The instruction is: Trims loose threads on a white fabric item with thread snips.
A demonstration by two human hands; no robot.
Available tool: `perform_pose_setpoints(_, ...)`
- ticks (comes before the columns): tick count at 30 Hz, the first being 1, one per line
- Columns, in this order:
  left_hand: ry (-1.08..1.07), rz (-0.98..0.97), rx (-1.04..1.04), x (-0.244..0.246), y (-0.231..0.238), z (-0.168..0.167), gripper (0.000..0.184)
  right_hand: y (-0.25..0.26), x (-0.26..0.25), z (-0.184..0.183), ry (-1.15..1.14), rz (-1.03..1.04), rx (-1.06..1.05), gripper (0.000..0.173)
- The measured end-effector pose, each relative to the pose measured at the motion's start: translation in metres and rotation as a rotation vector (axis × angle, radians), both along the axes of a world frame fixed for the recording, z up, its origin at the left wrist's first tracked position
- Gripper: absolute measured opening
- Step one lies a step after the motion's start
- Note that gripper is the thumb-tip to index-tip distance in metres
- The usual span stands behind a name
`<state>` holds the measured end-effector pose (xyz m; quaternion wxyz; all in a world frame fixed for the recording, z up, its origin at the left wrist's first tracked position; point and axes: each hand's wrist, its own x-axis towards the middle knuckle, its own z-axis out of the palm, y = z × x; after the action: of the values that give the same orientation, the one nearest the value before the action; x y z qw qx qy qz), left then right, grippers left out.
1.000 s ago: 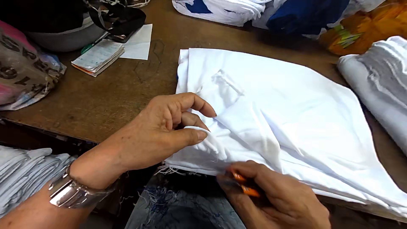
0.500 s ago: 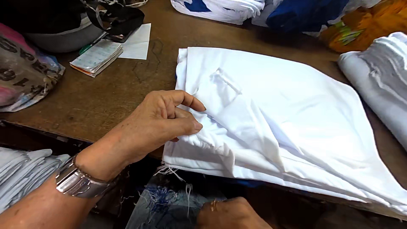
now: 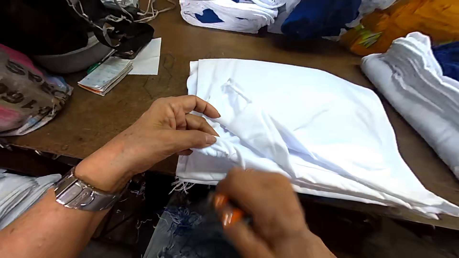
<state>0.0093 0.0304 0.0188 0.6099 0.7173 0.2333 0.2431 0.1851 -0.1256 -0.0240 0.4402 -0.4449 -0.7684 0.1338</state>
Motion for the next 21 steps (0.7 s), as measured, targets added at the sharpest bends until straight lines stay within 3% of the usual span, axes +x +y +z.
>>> perform_pose_setpoints(2,-0.013,0.011,0.029,-0.004,0.004,-0.003,0.039,-0.02,-0.007,-0.001,-0.058,0.307,-0.217,0.027)
perform_pose_setpoints(4,-0.014,0.026,0.162,-0.008,0.012,-0.006,0.04,-0.036,-0.01,-0.004,-0.102,0.386,-0.367,0.025)
perform_pose_setpoints(8,0.05,0.057,0.421,-0.011,0.027,0.019,0.033,-0.053,0.011,-0.009,-0.175,0.15,-0.32,0.019)
perform_pose_setpoints(11,0.03,0.234,0.437,0.015,0.036,0.057,0.027,-0.049,0.029,-0.007,-0.074,-0.038,-0.142,0.023)
perform_pose_setpoints(13,0.049,0.331,0.503,0.041,0.048,0.065,0.031,-0.038,0.033,-0.008,-0.088,-0.217,0.034,0.022)
perform_pose_setpoints(15,0.107,0.341,0.602,0.06,0.053,0.056,0.034,-0.025,0.035,-0.007,-0.186,-0.34,0.131,0.02)
perform_pose_setpoints(17,0.094,0.314,0.7,0.061,0.042,0.038,0.025,-0.016,0.035,-0.008,-0.275,-0.397,0.137,0.019)
perform_pose_setpoints(21,0.121,0.266,0.845,0.02,-0.021,-0.029,0.023,-0.009,0.038,-0.012,-0.362,-0.414,0.113,0.012)
